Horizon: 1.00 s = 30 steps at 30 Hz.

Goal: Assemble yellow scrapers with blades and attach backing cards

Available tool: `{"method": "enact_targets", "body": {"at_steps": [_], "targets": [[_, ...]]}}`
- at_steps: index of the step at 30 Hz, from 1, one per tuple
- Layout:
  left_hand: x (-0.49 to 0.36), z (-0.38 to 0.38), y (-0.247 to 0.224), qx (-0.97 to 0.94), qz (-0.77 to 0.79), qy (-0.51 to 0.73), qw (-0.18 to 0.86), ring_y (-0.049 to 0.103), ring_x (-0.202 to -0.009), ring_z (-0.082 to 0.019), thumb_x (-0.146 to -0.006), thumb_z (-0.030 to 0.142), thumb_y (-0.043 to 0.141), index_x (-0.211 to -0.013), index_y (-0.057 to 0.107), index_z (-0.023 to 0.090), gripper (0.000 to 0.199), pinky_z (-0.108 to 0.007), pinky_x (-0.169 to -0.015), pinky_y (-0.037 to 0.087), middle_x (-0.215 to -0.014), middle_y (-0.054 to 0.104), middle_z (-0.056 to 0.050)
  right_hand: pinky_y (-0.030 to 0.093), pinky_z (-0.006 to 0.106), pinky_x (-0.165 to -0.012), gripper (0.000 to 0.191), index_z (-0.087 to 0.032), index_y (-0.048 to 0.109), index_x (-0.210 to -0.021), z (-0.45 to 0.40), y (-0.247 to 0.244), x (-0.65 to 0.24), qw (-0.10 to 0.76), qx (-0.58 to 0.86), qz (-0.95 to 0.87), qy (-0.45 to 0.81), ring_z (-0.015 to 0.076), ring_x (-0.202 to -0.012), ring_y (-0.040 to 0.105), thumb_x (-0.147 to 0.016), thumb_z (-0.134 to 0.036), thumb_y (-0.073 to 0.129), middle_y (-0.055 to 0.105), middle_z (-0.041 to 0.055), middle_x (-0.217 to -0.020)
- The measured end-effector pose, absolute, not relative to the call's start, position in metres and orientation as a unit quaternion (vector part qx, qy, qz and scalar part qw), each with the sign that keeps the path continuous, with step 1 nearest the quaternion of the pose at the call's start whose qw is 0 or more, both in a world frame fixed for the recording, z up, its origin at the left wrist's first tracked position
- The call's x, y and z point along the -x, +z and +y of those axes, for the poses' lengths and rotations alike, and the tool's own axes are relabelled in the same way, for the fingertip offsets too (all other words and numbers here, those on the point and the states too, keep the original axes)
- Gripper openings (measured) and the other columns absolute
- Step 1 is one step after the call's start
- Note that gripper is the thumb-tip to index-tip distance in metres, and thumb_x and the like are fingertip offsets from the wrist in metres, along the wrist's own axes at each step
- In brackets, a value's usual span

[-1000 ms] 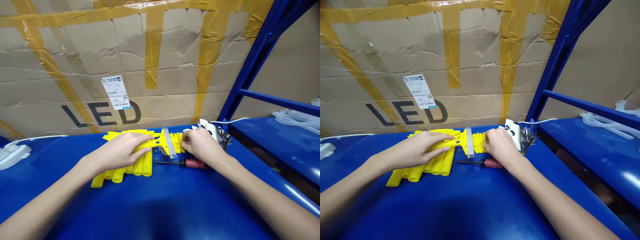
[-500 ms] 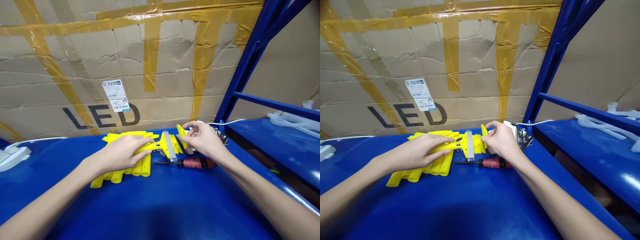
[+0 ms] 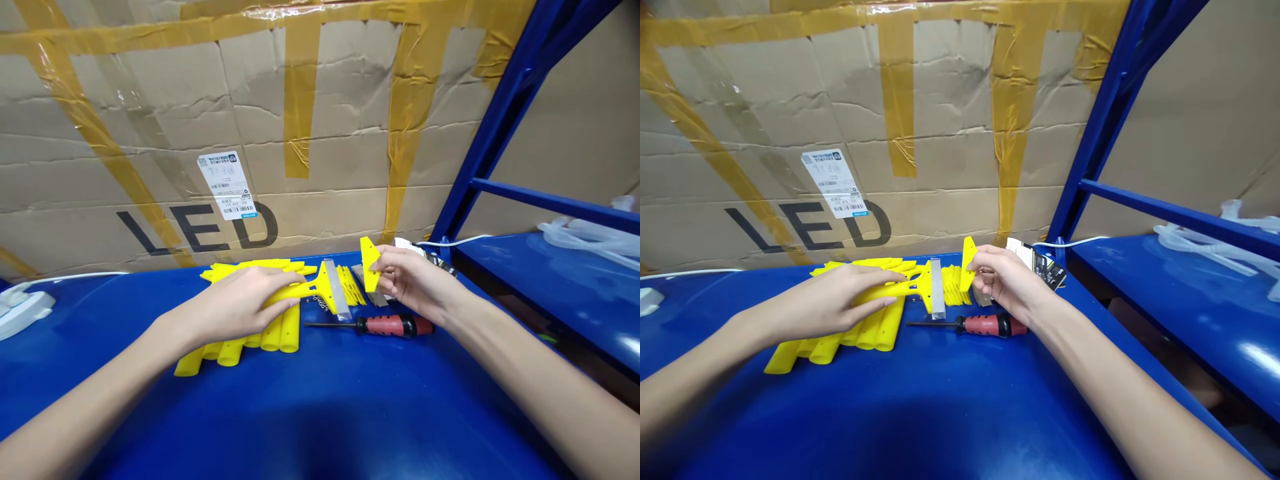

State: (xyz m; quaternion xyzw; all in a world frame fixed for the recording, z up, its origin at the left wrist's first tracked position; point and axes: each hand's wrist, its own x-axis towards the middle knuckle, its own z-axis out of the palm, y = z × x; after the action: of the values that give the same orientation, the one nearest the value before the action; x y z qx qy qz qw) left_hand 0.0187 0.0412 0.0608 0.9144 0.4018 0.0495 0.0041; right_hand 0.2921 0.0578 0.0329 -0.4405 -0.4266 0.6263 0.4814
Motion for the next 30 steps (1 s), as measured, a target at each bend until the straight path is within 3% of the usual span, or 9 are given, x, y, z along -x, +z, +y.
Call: {"method": "enact_targets", "body": {"at_steps": [4,9,14,18,21,25,30], "targets": [[-0.017,0.043,0.060,-0.916,0.400,0.041,0.009,0.065,-0.120,-0.032,-0.104,0.045,0.040,-0.136,0.061,0.022,0.045,-0.051,-0.099,0.053,-0.137,0.067,-0.011,0.026,0.021,-0.042,0.025,-0.021,0.042,-0.064,0.056,0.031,-0.293,0.490,0.423,-0.382,0.659,0.0048,-0.044,0.032,-0.061,-0.012,0.064,0.039,-0.0080,-0.053],[-0.014,0.044,0.056,-0.914,0.401,0.057,0.011,0.067,-0.117,-0.031,-0.102,0.044,0.043,-0.135,0.062,0.025,0.043,-0.048,-0.097,0.054,-0.133,0.069,-0.010,0.024,0.023,-0.043,0.016,-0.021,0.050,-0.067,0.058,0.027,-0.292,0.476,0.420,-0.414,0.653,0.0054,-0.043,0.024,-0.064,-0.012,0.063,0.036,-0.0091,-0.047],[-0.011,0.045,0.054,-0.913,0.405,0.051,0.008,0.064,-0.121,-0.030,-0.102,0.041,0.045,-0.138,0.059,0.025,0.042,-0.046,-0.100,0.052,-0.138,0.066,-0.009,0.034,0.020,-0.049,0.029,-0.017,0.059,-0.069,0.061,0.024,-0.289,0.463,0.433,-0.458,0.623,0.0050,-0.051,0.044,-0.064,-0.025,0.086,0.052,-0.0054,-0.059],[-0.011,0.045,0.058,-0.910,0.411,0.046,0.029,0.067,-0.116,-0.029,-0.103,0.039,0.043,-0.137,0.060,0.025,0.040,-0.045,-0.096,0.055,-0.133,0.069,-0.009,0.034,0.018,-0.048,0.048,-0.019,0.067,-0.095,0.062,0.022,-0.290,0.465,0.459,-0.450,0.609,0.0058,-0.051,0.046,-0.056,-0.026,0.094,0.057,-0.0077,-0.058],[-0.010,0.046,0.059,-0.905,0.419,0.058,0.042,0.069,-0.111,-0.029,-0.103,0.039,0.045,-0.133,0.063,0.025,0.038,-0.045,-0.095,0.056,-0.124,0.073,-0.009,0.036,0.019,-0.048,0.064,-0.022,0.066,-0.111,0.062,0.021,-0.290,0.449,0.487,-0.454,0.596,0.0066,-0.051,0.049,-0.054,-0.026,0.095,0.067,-0.0049,-0.068],[-0.009,0.047,0.059,-0.908,0.414,0.058,0.036,0.069,-0.112,-0.030,-0.103,0.041,0.044,-0.136,0.062,0.024,0.041,-0.048,-0.098,0.055,-0.127,0.071,-0.011,0.047,0.022,-0.058,0.034,-0.016,0.067,-0.074,0.062,0.024,-0.285,0.389,0.492,-0.500,0.597,0.0101,-0.062,0.061,-0.058,-0.032,0.093,0.071,0.0019,-0.069],[-0.009,0.049,0.059,-0.909,0.415,0.035,0.024,0.070,-0.109,-0.033,-0.104,0.045,0.038,-0.141,0.059,0.024,0.047,-0.052,-0.090,0.059,-0.132,0.068,-0.014,0.045,0.022,-0.054,0.030,-0.017,0.069,-0.064,0.061,0.030,-0.277,0.329,0.499,-0.542,0.591,0.0097,-0.053,0.057,-0.057,-0.032,0.093,0.068,0.0003,-0.056]]}}
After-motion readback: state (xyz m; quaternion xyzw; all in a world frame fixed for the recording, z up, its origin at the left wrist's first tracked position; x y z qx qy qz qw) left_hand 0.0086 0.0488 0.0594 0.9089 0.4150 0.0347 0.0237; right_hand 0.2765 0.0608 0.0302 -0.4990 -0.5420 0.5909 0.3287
